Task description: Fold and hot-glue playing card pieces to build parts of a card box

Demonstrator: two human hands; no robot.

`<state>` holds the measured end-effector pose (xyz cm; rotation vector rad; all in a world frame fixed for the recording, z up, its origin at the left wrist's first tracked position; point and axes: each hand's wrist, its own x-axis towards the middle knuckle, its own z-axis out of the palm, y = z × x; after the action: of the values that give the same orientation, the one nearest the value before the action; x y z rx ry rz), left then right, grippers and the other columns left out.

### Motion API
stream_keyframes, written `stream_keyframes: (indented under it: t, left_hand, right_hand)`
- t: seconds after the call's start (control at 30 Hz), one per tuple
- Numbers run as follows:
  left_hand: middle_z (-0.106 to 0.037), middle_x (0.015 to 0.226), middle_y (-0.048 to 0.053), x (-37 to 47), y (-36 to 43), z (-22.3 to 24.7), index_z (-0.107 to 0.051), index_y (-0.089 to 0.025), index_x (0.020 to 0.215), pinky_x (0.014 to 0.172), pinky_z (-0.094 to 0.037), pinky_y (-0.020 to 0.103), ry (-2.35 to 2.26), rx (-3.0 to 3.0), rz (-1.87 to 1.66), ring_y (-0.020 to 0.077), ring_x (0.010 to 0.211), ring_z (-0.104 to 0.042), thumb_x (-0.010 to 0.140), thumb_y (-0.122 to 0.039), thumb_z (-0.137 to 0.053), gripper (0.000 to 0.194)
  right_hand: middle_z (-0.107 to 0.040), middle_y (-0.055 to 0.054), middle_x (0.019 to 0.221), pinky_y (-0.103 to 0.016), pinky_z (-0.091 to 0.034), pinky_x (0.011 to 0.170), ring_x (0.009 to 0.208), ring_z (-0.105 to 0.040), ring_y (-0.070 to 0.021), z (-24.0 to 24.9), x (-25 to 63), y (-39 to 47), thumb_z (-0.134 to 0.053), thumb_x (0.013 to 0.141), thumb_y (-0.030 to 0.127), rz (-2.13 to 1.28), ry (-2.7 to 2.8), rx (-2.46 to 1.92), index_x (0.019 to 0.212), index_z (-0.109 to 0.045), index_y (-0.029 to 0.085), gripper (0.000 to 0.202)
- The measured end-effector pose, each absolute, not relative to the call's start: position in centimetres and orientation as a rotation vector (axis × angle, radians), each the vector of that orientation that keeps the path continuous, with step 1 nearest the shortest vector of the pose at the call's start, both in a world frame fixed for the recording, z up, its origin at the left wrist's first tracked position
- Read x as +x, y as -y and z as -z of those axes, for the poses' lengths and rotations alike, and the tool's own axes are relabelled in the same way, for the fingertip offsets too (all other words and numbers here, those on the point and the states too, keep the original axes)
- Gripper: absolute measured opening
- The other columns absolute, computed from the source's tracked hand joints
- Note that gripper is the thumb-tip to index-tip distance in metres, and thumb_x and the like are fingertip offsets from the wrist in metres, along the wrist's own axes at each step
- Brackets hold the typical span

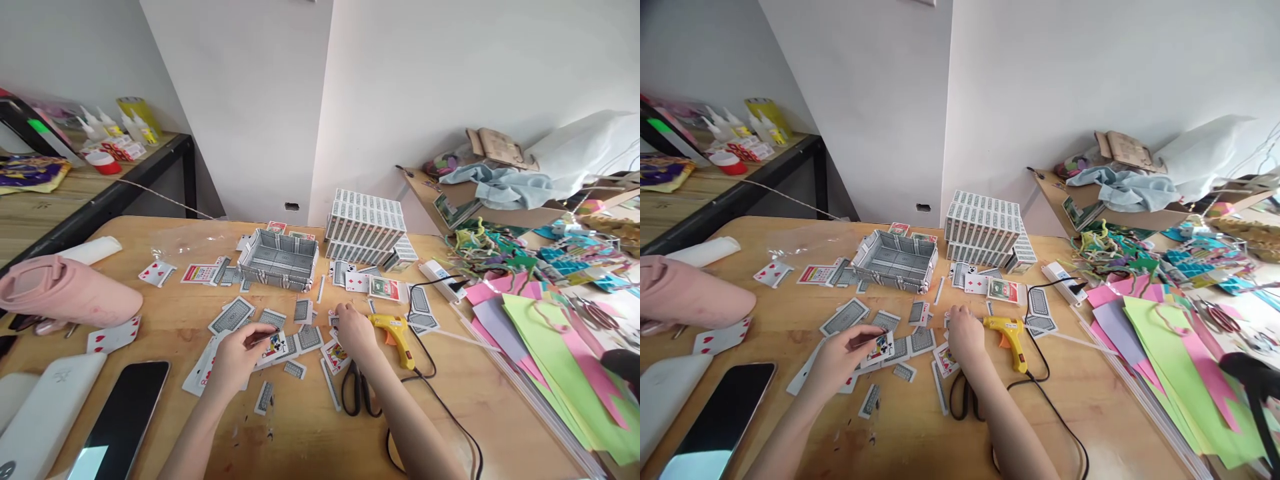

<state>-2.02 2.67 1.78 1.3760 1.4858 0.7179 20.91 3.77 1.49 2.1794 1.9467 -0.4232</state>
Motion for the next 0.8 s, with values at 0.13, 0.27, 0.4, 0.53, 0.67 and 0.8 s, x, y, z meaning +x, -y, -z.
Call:
stream_keyframes:
  t: [0.13,0.27,0.4,0.53,0.67,0.8]
  left_hand:
    - [-0.071,0.076,0.004,-2.2,-2.2,-1.6,-0.065,-0.016,0.089,0.062,-0.053,0.029,-1.561,1.197,-0.741,0.0211,0.072,-0.066,0.068,-0.041,-0.057,0.033]
    - [-0.071,0.077,0.004,-2.1,-1.9,-1.3,-0.064,-0.016,0.091,0.063,-0.052,0.029,-1.565,1.227,-0.746,0.0223,0.074,-0.066,0.070,-0.043,-0.057,0.035]
    - [-0.072,0.080,0.004,-2.0,-1.9,-0.7,-0.065,-0.017,0.089,0.066,-0.051,0.029,-1.538,1.281,-0.721,0.0221,0.073,-0.066,0.070,-0.041,-0.056,0.031]
    - [-0.072,0.085,0.004,-2.1,-2.0,-0.4,-0.065,-0.019,0.092,0.070,-0.050,0.028,-1.548,1.327,-0.669,0.0218,0.076,-0.066,0.073,-0.041,-0.055,0.031]
    - [-0.071,0.088,0.004,-2.1,-1.8,-0.2,-0.064,-0.019,0.095,0.072,-0.050,0.028,-1.552,1.325,-0.657,0.0222,0.079,-0.065,0.074,-0.041,-0.054,0.031]
    - [-0.071,0.091,0.005,-2.0,-1.6,-0.2,-0.062,-0.018,0.097,0.075,-0.050,0.030,-1.494,1.246,-0.683,0.0232,0.083,-0.065,0.073,-0.039,-0.055,0.033]
  right_hand:
    - [-0.060,-0.012,0.100,-0.026,-0.042,0.060,0.084,-0.064,-0.0218,-1.5,20.6,-3.8,-0.041,0.078,0.000,0.428,-1.966,2.137,0.095,-0.059,0.013,0.028]
    - [-0.059,-0.010,0.103,-0.025,-0.043,0.061,0.084,-0.064,-0.0197,-1.6,21.1,-3.6,-0.041,0.080,0.003,0.417,-2.017,2.085,0.101,-0.058,0.017,0.030]
    - [-0.060,-0.007,0.104,-0.025,-0.043,0.064,0.087,-0.064,-0.0196,-2.0,22.2,-4.0,-0.046,0.079,0.005,0.413,-2.090,1.980,0.102,-0.058,0.020,0.029]
    - [-0.061,-0.010,0.100,-0.026,-0.043,0.064,0.088,-0.063,-0.0220,-2.3,22.6,-5.0,-0.046,0.077,0.003,0.407,-2.152,1.850,0.096,-0.059,0.016,0.026]
    - [-0.062,-0.013,0.095,-0.028,-0.044,0.064,0.086,-0.063,-0.0243,-2.4,22.5,-5.7,-0.048,0.075,0.004,0.411,-2.217,1.747,0.095,-0.059,0.013,0.025]
    - [-0.062,-0.013,0.096,-0.030,-0.045,0.065,0.081,-0.064,-0.0236,-2.5,22.9,-6.2,-0.050,0.076,0.006,0.454,-2.302,1.688,0.086,-0.063,0.015,0.018]
